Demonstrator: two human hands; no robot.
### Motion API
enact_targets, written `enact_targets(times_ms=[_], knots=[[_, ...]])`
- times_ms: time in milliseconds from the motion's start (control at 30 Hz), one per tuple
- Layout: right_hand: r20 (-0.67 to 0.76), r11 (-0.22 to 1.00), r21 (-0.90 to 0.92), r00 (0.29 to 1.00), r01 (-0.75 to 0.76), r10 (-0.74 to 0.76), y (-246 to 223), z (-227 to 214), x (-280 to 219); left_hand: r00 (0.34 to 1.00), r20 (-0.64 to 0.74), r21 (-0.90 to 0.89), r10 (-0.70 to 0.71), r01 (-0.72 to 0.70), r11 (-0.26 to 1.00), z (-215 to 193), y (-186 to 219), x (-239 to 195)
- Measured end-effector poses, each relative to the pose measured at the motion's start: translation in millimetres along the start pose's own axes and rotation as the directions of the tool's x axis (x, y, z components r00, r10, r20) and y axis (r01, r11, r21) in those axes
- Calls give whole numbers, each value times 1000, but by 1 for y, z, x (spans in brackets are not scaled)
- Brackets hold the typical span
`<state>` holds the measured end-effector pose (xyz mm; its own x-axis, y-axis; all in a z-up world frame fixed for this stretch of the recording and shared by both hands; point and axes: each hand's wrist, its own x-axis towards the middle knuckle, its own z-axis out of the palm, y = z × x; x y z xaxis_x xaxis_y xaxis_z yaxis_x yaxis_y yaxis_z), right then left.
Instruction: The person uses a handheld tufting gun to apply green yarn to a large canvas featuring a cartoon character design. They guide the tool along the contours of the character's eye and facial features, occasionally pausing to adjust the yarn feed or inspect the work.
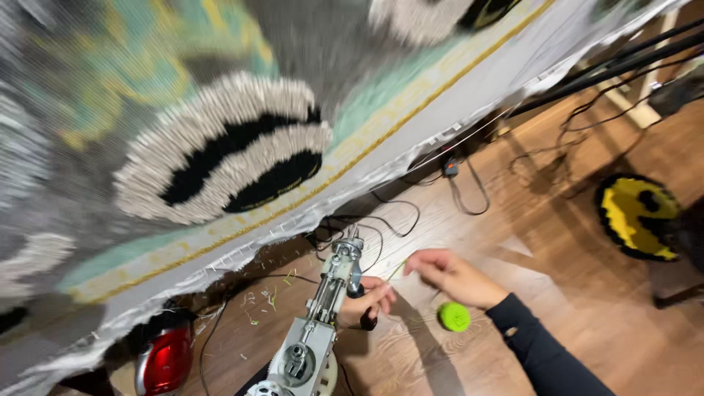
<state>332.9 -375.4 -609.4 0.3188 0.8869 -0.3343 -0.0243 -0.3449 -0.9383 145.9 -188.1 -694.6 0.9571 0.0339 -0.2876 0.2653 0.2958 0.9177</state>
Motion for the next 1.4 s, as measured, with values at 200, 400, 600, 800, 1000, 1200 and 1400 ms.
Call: enact_targets(times_ms=[200,400,600,800,1000,1200,1400], knots=[[-589,886,-464,754,-21,-291,-69,-145,-122,1000,-16,51,-12,12,999,33,96,-65],[-839,758,-543,273,-361,-471,-160,-273,-262,995,-98,18,-5,7,1000,17,162,-140],[-581,564,-737,-77,-373,-810,-309,-385,-342,984,-161,48,75,-68,997,16,263,-176],[-585,576,-715,-113,-397,-803,-414,-417,-395,973,-154,99,174,-160,982,54,378,-181],[-774,661,-590,93,-463,-626,-435,-426,-425,940,-168,151,296,-273,950,124,451,-135],[-652,380,-758,616,-529,-442,-425,-385,-367,922,-87,174,377,-359,917,213,498,-70],[54,736,-423,825,529,-562,-457,-227,-297,906,-71,36,416,-415,909,323,504,-2]])
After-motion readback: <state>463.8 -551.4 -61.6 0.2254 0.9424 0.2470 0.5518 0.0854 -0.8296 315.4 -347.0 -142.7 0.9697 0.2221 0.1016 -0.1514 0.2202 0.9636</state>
